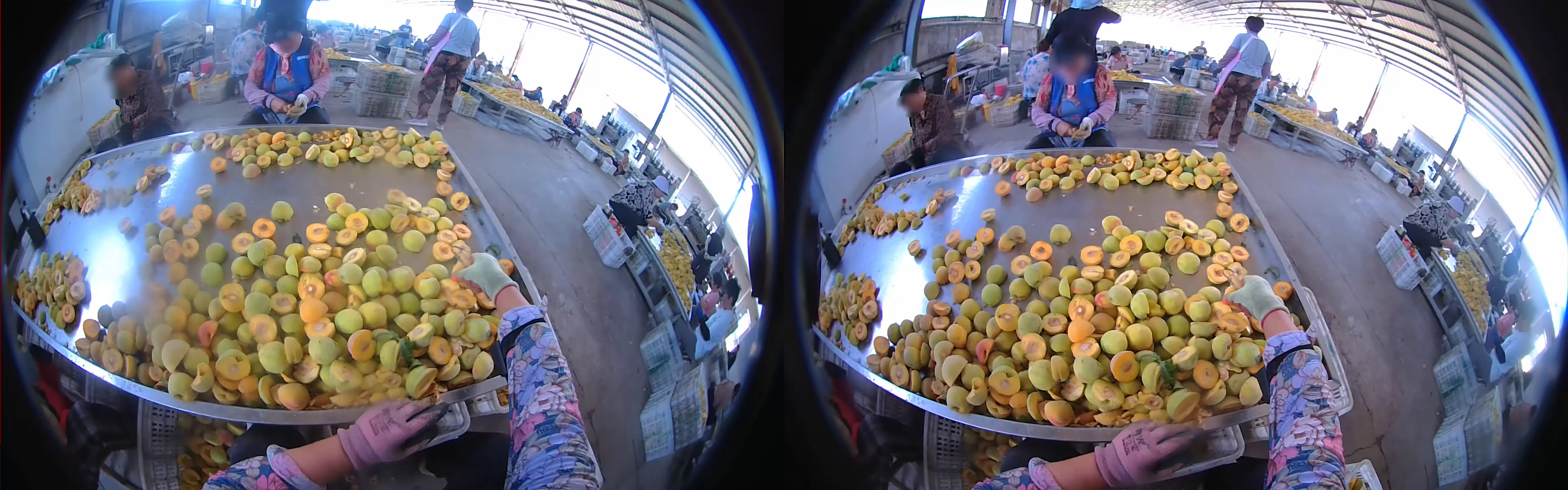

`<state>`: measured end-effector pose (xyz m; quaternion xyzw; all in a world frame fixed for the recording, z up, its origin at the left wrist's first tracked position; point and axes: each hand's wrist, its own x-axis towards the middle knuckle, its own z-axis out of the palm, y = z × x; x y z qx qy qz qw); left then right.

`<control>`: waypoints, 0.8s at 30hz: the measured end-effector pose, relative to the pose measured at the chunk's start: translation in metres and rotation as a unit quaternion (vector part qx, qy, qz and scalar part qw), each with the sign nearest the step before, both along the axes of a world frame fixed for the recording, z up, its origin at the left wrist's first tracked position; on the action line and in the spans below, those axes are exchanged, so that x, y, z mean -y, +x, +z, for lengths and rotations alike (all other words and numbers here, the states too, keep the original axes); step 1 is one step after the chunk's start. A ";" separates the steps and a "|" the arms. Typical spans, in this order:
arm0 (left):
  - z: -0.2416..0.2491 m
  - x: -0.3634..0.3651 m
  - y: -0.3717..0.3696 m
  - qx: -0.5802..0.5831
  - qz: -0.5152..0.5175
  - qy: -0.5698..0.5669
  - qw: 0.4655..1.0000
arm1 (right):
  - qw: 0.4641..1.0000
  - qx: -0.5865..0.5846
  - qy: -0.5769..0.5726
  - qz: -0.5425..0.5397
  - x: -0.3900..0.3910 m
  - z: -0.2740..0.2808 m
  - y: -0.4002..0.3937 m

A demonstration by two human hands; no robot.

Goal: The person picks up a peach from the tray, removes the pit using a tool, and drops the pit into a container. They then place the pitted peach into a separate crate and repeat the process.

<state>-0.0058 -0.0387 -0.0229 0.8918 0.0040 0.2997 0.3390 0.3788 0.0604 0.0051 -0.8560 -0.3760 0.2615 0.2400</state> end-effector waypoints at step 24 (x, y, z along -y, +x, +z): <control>-0.014 -0.049 -0.006 0.068 -0.220 -0.699 0.677 | 0.984 -0.060 0.146 0.084 0.218 0.041 -0.267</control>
